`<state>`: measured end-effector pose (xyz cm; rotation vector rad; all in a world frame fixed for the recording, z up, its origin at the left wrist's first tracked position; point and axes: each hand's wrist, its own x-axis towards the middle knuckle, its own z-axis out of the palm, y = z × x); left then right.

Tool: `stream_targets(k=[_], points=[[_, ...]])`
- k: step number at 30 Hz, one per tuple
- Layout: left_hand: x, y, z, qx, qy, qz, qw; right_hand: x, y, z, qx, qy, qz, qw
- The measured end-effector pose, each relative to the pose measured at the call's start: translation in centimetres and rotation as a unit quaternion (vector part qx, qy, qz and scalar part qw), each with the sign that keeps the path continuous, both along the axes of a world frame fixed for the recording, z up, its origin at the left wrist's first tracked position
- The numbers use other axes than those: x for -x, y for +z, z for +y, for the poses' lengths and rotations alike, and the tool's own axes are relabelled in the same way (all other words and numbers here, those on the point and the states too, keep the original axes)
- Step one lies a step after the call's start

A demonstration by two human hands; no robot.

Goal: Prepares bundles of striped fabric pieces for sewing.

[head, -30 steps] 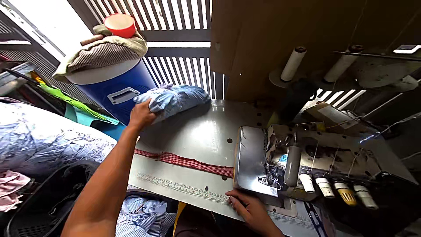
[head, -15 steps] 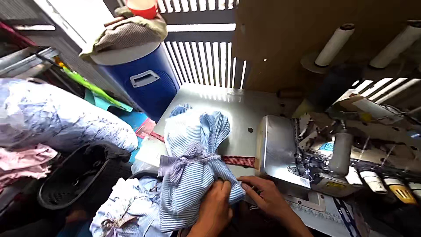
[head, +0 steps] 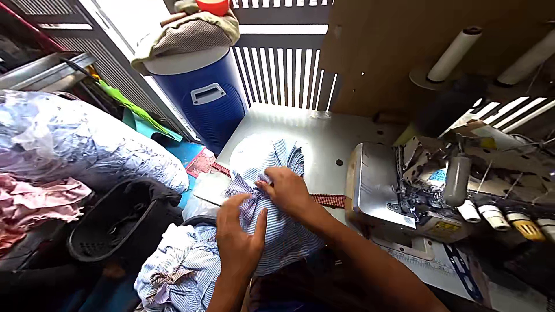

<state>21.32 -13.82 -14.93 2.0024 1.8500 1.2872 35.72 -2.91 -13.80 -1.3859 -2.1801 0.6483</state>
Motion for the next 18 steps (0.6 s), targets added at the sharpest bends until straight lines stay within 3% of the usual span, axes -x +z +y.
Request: stream_targets(k=[4,7,11,13,15,17,18], points=[[0.1,-4.5,2.5,0.153,0.069,-0.074,0.983,0.1,2.3,0.5,-0.11,0.033,0.118,0.986],[-0.6,-4.3,2.4,0.162,0.068,-0.071,0.982,0.0,4.0,1.7,-0.134,0.01,0.187,0.973],[-1.5,-3.4,3.6,0.152,0.07,-0.041,0.985,-0.2,4.3,2.9,-0.083,-0.06,0.313,0.944],[-1.6,-3.4,4.3,0.145,0.06,-0.033,0.987,-1.1,3.9,2.9,-0.062,-0.042,0.336,0.939],[-1.5,-3.7,4.7,0.15,0.051,-0.026,0.987,-3.6,2.9,2.4,0.031,0.075,0.31,0.947],[-1.2,-4.1,5.0,0.152,0.039,-0.011,0.987,-6.7,3.6,2.7,0.162,0.26,0.122,0.944],[-1.1,-4.4,5.0,0.147,0.037,-0.001,0.988,-7.5,4.4,3.2,0.175,0.298,0.031,0.938]])
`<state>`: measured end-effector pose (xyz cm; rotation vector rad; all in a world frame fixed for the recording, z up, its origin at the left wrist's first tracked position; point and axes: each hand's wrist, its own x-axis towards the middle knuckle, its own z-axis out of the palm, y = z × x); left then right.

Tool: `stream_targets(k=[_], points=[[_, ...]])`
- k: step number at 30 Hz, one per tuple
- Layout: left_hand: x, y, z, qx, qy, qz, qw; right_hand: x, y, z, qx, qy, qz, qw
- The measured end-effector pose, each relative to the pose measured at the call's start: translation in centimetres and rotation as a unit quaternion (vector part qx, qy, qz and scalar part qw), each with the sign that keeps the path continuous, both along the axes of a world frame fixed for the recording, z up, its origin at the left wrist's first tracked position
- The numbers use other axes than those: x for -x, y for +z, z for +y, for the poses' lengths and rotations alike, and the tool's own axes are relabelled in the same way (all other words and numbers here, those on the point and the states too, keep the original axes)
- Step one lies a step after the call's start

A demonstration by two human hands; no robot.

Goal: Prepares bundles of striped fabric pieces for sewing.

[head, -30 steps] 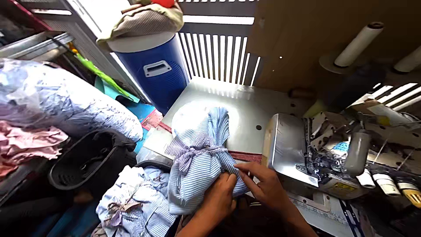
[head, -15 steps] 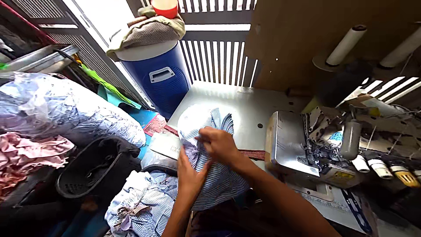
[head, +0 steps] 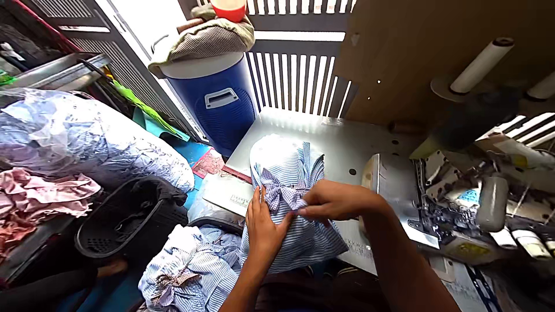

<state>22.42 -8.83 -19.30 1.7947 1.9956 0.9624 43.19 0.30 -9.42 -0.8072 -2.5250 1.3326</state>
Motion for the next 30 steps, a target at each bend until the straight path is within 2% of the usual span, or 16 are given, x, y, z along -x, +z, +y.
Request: stream_targets(k=[1,2,4,5,9,11,13,15,17,19,21,24,25,26,28,30], points=[[0.0,-0.3,-0.2,-0.004,-0.003,0.009,1.0,-0.3,0.7,0.1,-0.028,-0.033,-0.033,0.999],[0.0,-0.4,-0.4,-0.007,-0.008,0.019,1.0,0.0,1.1,0.2,-0.062,-0.129,-0.027,0.989],[-0.3,-0.3,-0.3,-0.011,-0.018,0.038,0.999,2.4,1.0,1.1,-0.155,-0.31,-0.008,0.938],[-0.3,-0.3,-0.3,-0.016,-0.022,0.046,0.999,3.9,1.1,1.5,-0.164,-0.339,-0.036,0.926],[-0.3,-0.4,-0.6,-0.021,-0.016,0.032,0.999,9.3,-0.4,1.7,-0.131,-0.217,-0.19,0.949],[-0.1,-0.3,-0.7,-0.008,0.001,-0.011,1.0,9.6,-1.3,1.4,-0.161,-0.165,-0.104,0.967],[0.0,-0.2,-0.6,0.003,0.013,-0.03,0.999,8.7,-2.1,1.4,-0.193,-0.208,0.075,0.956],[0.0,0.2,-0.5,0.035,0.007,-0.022,0.999,6.4,-0.2,1.5,-0.175,-0.302,0.264,0.899],[-0.1,0.5,0.0,0.042,-0.001,-0.012,0.999,3.6,4.6,3.0,-0.159,-0.387,0.407,0.812],[-0.8,0.7,0.3,0.037,-0.003,0.008,0.999,2.8,8.2,3.9,-0.159,-0.414,0.47,0.763],[-1.5,0.7,1.0,0.04,-0.019,0.038,0.998,4.5,8.4,2.1,-0.184,-0.363,0.451,0.795],[0.4,-0.8,2.6,0.0,-0.092,0.01,0.996,6.4,6.3,-3.5,-0.183,-0.083,0.347,0.916],[1.8,-2.3,3.2,-0.031,-0.128,-0.031,0.991,6.3,5.4,-4.5,-0.198,-0.016,0.292,0.935],[2.8,-2.8,4.1,-0.04,-0.158,-0.101,0.981,5.8,4.3,-5.0,-0.22,-0.023,0.262,0.939],[3.1,-1.3,5.3,0.02,-0.137,-0.192,0.972,3.9,1.0,-3.8,-0.263,-0.185,0.18,0.93],[3.8,-0.2,6.1,0.11,-0.134,-0.215,0.961,1.3,-2.9,-1.8,-0.202,-0.296,0.032,0.933]])
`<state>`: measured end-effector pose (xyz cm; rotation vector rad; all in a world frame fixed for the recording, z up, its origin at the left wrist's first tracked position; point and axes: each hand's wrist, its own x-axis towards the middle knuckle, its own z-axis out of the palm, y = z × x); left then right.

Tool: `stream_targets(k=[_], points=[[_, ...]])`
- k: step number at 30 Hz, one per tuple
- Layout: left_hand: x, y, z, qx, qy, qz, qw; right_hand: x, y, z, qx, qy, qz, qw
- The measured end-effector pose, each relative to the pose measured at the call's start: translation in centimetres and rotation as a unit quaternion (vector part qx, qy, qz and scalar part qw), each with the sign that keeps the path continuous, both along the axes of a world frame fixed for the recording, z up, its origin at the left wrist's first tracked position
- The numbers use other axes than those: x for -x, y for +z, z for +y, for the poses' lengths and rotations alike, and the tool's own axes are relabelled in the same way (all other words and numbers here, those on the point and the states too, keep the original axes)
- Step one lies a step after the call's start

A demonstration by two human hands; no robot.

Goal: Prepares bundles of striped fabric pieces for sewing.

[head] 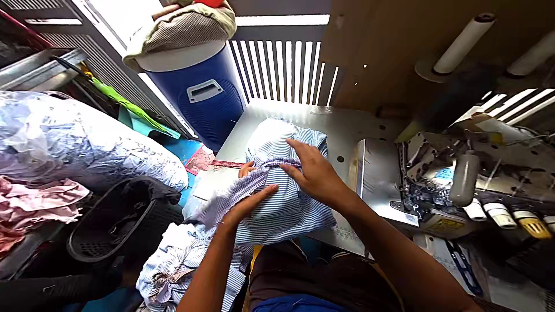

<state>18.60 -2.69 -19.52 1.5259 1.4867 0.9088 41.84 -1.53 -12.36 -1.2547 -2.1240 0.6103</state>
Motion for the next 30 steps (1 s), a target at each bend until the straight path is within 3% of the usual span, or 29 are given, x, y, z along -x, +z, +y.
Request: stream_targets(k=[2,5,7,8,10,11,15,18,22,25,28,30], points=[[2.8,-0.3,1.3,-0.019,-0.051,-0.047,0.997,-2.6,-3.1,0.2,0.097,-0.008,-0.03,0.995],[8.7,-1.2,2.9,-0.083,-0.02,-0.18,0.98,-7.1,-4.4,-3.2,0.091,0.016,0.056,0.994],[12.1,-1.6,2.1,-0.073,0.078,-0.204,0.973,-10.1,-4.7,-6.4,0.069,0.096,0.107,0.987],[13.2,-1.9,1.5,-0.045,0.169,-0.191,0.966,-11.3,-4.8,-8.0,0.071,0.153,0.111,0.979],[13.9,-2.4,0.0,0.032,0.325,-0.097,0.94,-12.6,-5.1,-10.6,0.108,0.218,0.094,0.965],[13.6,-2.5,-1.0,0.065,0.339,-0.062,0.936,-12.8,-5.4,-11.6,0.135,0.205,0.092,0.965],[7.0,-2.4,-5.4,0.081,0.205,-0.049,0.974,-8.6,-7.6,-12.5,0.197,-0.077,0.077,0.974],[2.0,-0.9,-6.3,0.049,0.106,0.014,0.993,-4.6,-9.0,-10.3,0.243,-0.143,0.097,0.954],[-0.1,1.8,-0.8,0.004,0.055,0.151,0.987,1.8,-8.6,-7.0,0.218,-0.125,0.219,0.943],[3.4,2.9,6.4,0.024,-0.012,0.159,0.987,6.3,-8.8,-5.1,0.216,-0.11,0.269,0.932],[7.0,3.6,11.0,0.029,-0.051,0.221,0.974,7.3,-9.9,-3.6,0.29,0.005,0.315,0.903],[8.1,4.7,11.3,-0.045,-0.058,0.286,0.955,5.1,-9.0,-4.0,0.343,0.089,0.247,0.902]])
